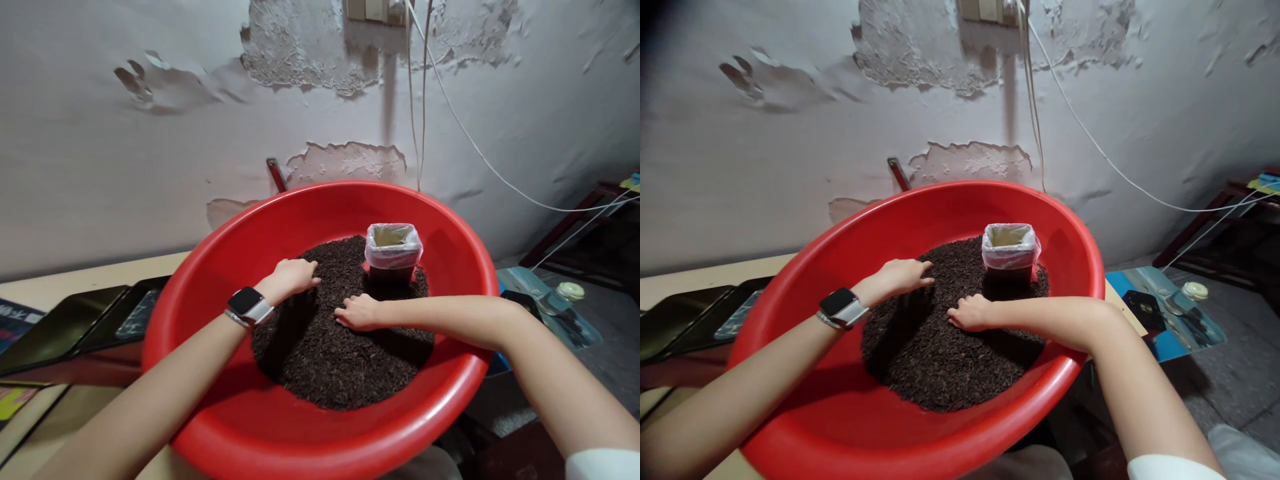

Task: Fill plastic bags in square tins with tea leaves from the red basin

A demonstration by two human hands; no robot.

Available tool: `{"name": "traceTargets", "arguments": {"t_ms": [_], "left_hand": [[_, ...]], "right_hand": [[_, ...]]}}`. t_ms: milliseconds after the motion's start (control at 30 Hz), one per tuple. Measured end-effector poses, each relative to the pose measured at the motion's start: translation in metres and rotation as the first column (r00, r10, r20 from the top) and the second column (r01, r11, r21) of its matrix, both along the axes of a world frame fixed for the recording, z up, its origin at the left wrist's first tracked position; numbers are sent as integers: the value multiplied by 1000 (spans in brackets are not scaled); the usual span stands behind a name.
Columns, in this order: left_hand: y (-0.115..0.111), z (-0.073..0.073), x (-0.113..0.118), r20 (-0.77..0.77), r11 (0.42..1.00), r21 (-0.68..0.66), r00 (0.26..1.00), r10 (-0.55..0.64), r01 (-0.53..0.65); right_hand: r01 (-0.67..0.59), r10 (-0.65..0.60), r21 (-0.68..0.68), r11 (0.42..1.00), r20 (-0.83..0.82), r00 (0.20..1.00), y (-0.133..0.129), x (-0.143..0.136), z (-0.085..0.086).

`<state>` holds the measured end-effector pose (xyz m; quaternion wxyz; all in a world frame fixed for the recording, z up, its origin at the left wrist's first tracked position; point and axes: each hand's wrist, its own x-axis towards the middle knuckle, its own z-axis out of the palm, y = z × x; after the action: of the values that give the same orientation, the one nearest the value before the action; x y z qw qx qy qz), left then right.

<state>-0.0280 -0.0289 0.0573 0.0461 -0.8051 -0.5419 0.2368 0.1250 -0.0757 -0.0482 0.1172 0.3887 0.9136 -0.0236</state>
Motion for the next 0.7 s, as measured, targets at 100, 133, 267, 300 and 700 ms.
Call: {"name": "traceTargets", "arguments": {"t_ms": [100, 133, 267, 300, 700], "left_hand": [[-4, 4, 3, 4, 999, 37, 1000, -28, 28], [-4, 4, 3, 2, 999, 31, 999, -39, 39], [-1, -3, 3, 6, 998, -23, 998, -61, 61], [1, -5, 3, 8, 997, -41, 998, -64, 65], [-6, -9, 7, 85, 951, -247, 981, -172, 188]], "right_hand": [[40, -35, 53, 998, -93, 995, 0, 5, -11], [63, -58, 38, 997, -117, 991, 0, 7, -14], [155, -168, -85, 984, -163, 972, 3, 10, -20], [164, -178, -98, 982, -153, 972, 4, 11, -20], [89, -82, 53, 995, -124, 989, 9, -12, 64]]}}
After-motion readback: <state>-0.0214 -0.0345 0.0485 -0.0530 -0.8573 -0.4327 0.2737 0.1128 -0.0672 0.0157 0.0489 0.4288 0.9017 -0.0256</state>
